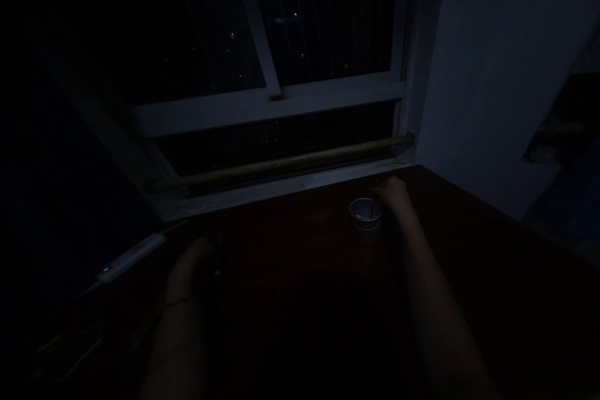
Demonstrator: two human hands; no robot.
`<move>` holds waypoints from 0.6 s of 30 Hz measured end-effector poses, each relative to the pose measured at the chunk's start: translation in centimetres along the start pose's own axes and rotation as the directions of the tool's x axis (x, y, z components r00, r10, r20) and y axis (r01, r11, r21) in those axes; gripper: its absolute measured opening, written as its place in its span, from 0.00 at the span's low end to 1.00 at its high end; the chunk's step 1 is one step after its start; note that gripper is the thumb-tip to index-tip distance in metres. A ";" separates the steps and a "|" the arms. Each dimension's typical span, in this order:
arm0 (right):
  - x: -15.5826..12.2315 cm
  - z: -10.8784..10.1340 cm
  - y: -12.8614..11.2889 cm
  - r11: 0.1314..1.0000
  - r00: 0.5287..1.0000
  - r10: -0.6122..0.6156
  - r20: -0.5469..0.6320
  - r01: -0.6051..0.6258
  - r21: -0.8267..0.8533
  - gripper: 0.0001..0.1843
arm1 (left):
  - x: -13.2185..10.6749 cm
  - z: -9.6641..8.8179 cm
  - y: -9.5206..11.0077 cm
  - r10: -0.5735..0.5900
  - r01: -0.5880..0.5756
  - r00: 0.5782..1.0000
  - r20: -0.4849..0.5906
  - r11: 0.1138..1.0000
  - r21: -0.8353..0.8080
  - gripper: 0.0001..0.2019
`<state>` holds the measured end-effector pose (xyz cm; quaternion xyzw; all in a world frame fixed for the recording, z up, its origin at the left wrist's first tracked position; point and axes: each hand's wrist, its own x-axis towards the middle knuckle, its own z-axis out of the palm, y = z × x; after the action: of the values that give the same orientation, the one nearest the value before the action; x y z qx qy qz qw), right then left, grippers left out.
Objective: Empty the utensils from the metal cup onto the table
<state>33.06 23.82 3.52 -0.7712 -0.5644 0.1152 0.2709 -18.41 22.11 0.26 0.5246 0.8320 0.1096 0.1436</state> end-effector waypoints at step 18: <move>-4.3 -4.0 -3.8 0.965 0.915 -0.240 -0.324 0.260 0.019 0.13 | 0.4 1.8 -0.2 -0.025 -0.015 0.989 0.144 0.961 0.275 0.17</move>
<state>30.47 19.49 8.42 -0.6923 -0.6033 -0.0295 0.3947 -18.10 22.42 -1.51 0.5440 0.8277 -0.0460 0.1301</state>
